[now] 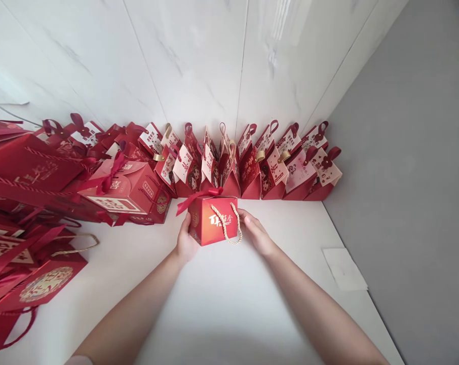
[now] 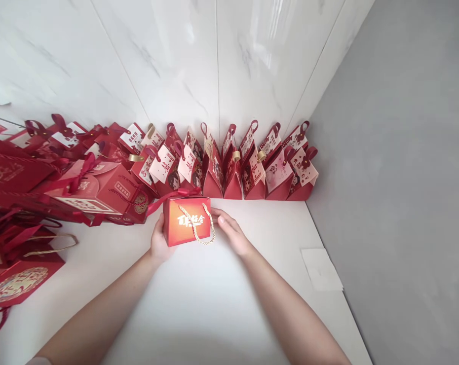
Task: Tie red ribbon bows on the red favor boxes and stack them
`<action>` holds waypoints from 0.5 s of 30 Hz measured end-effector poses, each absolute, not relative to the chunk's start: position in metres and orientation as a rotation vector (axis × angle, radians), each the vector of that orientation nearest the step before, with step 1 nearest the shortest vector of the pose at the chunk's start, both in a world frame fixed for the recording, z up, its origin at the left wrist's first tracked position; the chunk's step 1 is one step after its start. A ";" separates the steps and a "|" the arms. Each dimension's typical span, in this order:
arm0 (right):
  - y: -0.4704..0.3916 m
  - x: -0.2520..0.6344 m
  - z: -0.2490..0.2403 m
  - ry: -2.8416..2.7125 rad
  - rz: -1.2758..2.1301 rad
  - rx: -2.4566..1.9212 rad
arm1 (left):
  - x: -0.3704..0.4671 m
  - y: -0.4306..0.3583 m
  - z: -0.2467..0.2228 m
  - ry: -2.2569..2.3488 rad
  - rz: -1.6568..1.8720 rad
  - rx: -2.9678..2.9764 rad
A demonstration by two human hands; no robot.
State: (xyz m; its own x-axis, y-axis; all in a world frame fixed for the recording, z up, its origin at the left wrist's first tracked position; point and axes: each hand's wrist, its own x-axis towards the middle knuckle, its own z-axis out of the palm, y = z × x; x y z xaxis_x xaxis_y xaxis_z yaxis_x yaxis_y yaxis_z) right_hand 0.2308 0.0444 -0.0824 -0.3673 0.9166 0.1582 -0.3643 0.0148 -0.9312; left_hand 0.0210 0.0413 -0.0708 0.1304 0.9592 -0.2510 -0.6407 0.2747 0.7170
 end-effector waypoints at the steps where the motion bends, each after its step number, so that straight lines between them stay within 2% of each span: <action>1: 0.043 0.231 -0.080 -1.295 1.557 -0.659 | 0.022 0.041 -0.068 0.755 1.202 0.495; 4: 0.041 0.232 -0.075 -1.359 1.533 -0.643 | 0.027 0.040 -0.061 0.676 1.100 0.523; 10: 0.041 0.232 -0.074 -1.278 1.542 -0.583 | 0.030 0.042 -0.062 0.754 1.211 0.591; 15: 0.043 0.229 -0.075 -1.314 1.537 -0.615 | 0.025 0.040 -0.065 0.665 1.120 0.730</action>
